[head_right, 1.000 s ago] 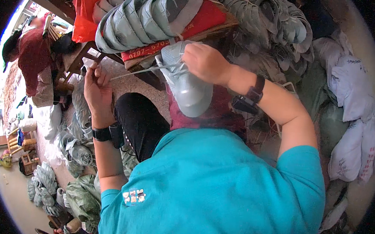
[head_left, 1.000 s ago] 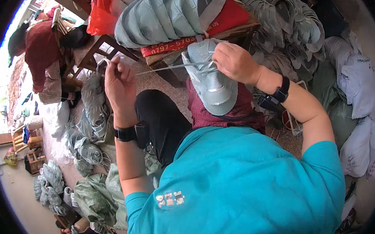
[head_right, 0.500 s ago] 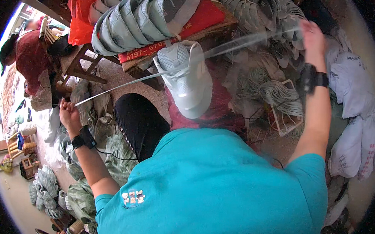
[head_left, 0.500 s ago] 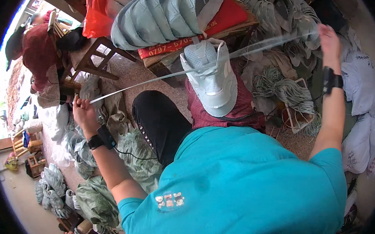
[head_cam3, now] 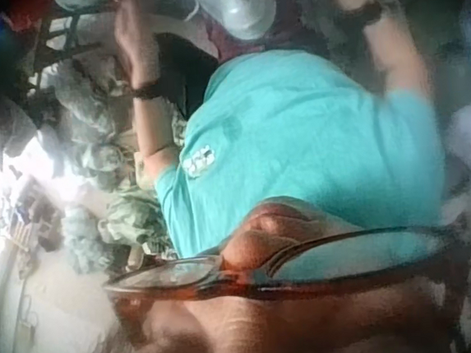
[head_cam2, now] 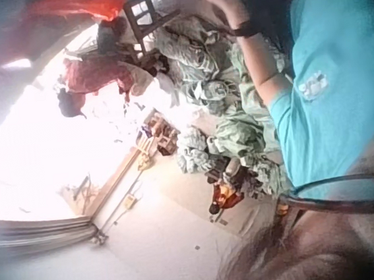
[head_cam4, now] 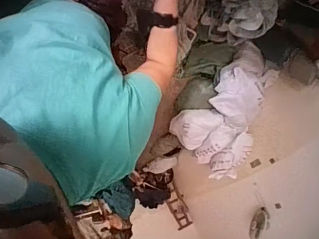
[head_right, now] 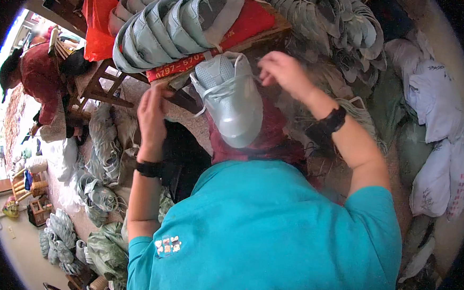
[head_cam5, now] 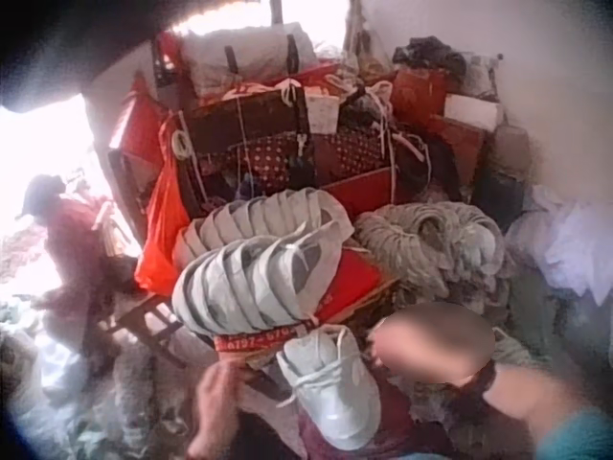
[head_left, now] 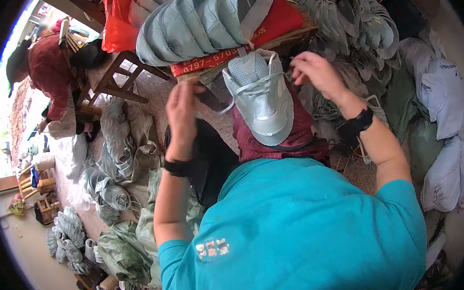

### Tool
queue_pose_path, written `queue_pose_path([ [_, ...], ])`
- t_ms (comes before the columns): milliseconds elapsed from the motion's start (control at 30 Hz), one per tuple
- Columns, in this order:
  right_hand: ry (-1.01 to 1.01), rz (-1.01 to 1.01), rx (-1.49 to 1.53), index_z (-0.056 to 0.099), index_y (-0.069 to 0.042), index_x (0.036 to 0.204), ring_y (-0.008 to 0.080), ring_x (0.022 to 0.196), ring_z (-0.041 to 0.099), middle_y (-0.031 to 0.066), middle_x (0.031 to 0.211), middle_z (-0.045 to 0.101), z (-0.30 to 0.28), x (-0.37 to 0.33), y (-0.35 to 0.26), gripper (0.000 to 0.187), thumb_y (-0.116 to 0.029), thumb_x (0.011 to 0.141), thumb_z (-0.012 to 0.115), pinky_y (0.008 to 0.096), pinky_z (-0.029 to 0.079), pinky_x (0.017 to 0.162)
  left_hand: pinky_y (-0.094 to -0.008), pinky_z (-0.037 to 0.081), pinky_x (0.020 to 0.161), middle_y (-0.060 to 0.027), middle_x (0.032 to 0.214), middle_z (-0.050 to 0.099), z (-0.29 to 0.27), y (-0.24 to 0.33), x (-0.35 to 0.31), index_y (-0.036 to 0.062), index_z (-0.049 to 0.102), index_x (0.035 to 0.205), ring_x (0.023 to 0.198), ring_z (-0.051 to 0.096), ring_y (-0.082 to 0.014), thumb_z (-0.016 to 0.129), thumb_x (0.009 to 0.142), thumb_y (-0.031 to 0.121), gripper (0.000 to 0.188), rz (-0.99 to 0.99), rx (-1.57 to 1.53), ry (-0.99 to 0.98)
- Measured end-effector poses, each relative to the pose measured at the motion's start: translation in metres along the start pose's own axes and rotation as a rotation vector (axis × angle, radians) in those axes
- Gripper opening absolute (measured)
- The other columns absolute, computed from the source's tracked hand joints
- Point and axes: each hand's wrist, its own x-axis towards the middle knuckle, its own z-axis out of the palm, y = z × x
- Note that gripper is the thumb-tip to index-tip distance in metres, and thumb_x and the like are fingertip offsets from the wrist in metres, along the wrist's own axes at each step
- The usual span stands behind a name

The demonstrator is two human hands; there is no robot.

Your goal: The person is sitting on the floor in a cluttered room, lacing a light blue sneaker. They thread the laces through the eyelets, pull them tight, and tie a knot. The person repeats this process multiple times, adjusting the laces and the shoe's position.

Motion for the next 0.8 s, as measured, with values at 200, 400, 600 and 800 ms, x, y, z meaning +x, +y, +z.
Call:
queue_pose_path([
  [200,-0.159,0.035,-0.158,0.065,-0.007,0.093,0.0033,0.066,0.052,-0.0038,0.082,0.059,0.034,-0.001,-0.005,0.015,-0.020,0.095,0.059,0.0199,0.047,0.058,-0.0194,0.037,0.053,-0.0029,0.086,0.068,0.049,-0.025,-0.023,0.0020,0.066,0.102,0.060,0.045,-0.0042,0.049,0.104,0.027,0.030,-0.108,-0.020,-0.251],
  [400,-0.181,-0.058,-0.479,0.063,-0.005,0.084,0.0136,0.066,0.057,0.0025,0.078,0.062,0.033,0.008,-0.019,0.010,-0.015,0.088,0.061,0.0271,0.048,0.057,-0.0207,0.038,0.055,0.0001,0.076,0.062,0.054,-0.020,-0.031,0.0019,0.066,0.091,0.062,0.047,-0.0050,0.051,0.103,0.024,0.030,-0.161,0.071,-0.308],
  [600,-0.064,-0.729,-1.328,0.059,-0.003,0.081,0.0321,0.076,0.065,0.0135,0.083,0.063,0.059,0.005,-0.032,0.009,-0.011,0.079,0.063,0.0413,0.053,0.064,-0.0242,0.041,0.057,0.0017,0.074,0.059,0.048,-0.037,-0.022,0.0008,0.064,0.086,0.066,0.052,-0.0072,0.051,0.102,0.023,0.030,-0.148,0.092,-0.277],
  [800,-0.370,-0.541,-1.639,0.058,-0.003,0.087,0.0308,0.082,0.065,0.0127,0.087,0.061,0.059,0.006,-0.064,0.016,-0.011,0.076,0.067,0.0411,0.054,0.070,-0.0392,0.046,0.058,-0.0144,0.074,0.058,0.058,-0.018,-0.018,0.0003,0.057,0.076,0.065,0.059,-0.0306,0.058,0.090,0.013,0.018,0.465,0.769,-0.158],
])
